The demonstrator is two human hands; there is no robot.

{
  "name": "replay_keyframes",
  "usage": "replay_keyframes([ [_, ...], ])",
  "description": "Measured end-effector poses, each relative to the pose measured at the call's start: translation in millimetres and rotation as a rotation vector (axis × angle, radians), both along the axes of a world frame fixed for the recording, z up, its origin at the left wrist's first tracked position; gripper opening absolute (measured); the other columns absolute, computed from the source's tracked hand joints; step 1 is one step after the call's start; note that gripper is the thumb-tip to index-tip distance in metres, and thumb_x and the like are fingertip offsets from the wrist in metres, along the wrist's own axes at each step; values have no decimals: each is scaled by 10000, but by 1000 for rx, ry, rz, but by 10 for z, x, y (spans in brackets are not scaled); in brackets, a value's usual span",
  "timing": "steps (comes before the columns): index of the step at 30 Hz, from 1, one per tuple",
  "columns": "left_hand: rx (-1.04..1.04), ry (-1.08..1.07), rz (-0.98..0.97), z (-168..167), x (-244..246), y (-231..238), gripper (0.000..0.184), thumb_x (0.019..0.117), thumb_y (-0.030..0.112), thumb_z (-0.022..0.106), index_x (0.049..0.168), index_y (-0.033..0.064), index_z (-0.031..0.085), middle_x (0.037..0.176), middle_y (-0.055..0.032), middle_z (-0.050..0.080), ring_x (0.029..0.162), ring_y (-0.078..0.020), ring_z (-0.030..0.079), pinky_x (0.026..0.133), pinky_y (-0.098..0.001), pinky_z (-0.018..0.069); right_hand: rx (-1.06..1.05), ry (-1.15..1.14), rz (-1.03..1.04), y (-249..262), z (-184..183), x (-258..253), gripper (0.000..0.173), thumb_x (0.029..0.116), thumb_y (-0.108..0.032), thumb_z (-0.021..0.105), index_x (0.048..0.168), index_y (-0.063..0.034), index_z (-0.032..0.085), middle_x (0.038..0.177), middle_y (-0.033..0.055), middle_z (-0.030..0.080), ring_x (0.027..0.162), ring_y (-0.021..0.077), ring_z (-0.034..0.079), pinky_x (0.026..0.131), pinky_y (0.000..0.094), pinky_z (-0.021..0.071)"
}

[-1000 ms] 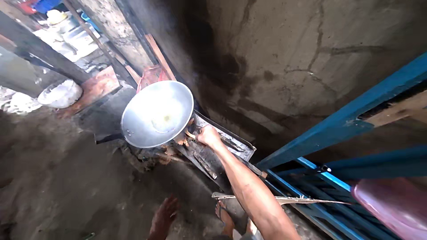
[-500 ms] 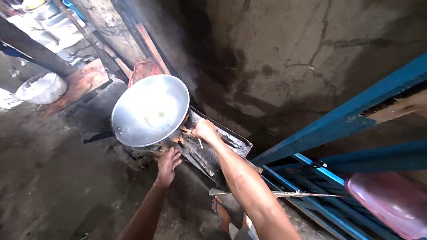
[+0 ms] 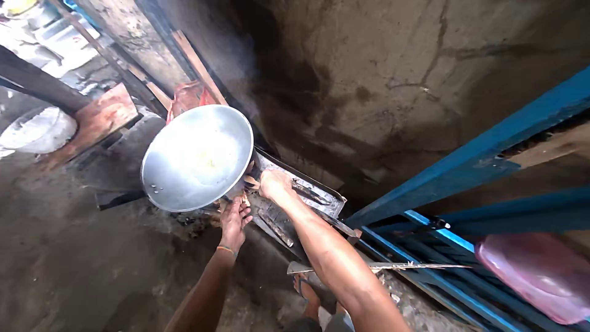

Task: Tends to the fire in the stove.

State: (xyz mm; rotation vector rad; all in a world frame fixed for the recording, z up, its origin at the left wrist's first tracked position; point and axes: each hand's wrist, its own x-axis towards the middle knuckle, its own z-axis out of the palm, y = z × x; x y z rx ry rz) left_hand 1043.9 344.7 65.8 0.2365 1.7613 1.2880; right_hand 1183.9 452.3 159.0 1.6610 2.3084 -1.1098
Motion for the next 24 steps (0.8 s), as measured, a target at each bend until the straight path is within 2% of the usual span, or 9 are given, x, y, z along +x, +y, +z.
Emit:
replay_keyframes([
  [4,3,2,-1,-27,-24,-20,393,1083,360,517,1328,53,532,1035,-109,663,808,-194,680,667,-366,588,51,48,-32,0,7,-114,234,936,-263,683,1045,-58,715,1067,174,727,1030,365,700,810,596,550],
  [8,7,6,-4,-19,-27,-5,377,1081,352,525,1310,53,544,1013,-101,666,781,-191,678,644,-355,587,-9,106,-79,22,-138,-291,236,956,-240,661,1110,-66,705,1133,174,721,1088,362,692,858,596,553],
  [11,0,19,-13,-18,-41,-12,371,1076,352,536,1286,49,572,1013,-100,677,784,-188,684,645,-355,590,-38,125,-136,10,-246,-304,248,971,-260,636,1115,-73,711,1154,175,719,1115,361,685,887,595,547],
  [14,22,37,-33,-13,-59,-32,396,1078,366,526,1296,39,577,1063,-106,696,800,-186,695,653,-353,595,-32,168,-208,9,-284,-236,259,980,-294,633,1119,-96,725,1140,172,726,1110,361,687,888,596,547],
  [17,30,33,-56,-14,-61,-57,456,1090,409,482,1350,40,543,1144,-114,691,862,-195,699,690,-361,593,-19,228,-237,-55,-381,-261,254,970,-268,624,1171,-140,713,1126,159,732,1099,359,692,880,597,548],
  [20,29,25,-52,-26,-41,-55,468,1093,416,468,1349,32,540,1153,-123,685,863,-198,699,688,-366,591,-60,231,-225,-115,-462,-315,266,973,-259,615,1196,-149,710,1165,157,727,1136,349,680,914,594,537],
  [24,32,12,-47,-12,-61,-52,451,1098,411,461,1318,31,561,1126,-109,703,834,-181,705,662,-347,593,-95,290,-246,-56,-543,-271,322,1014,-388,584,1146,-134,733,1155,148,733,1131,338,685,916,595,538],
])
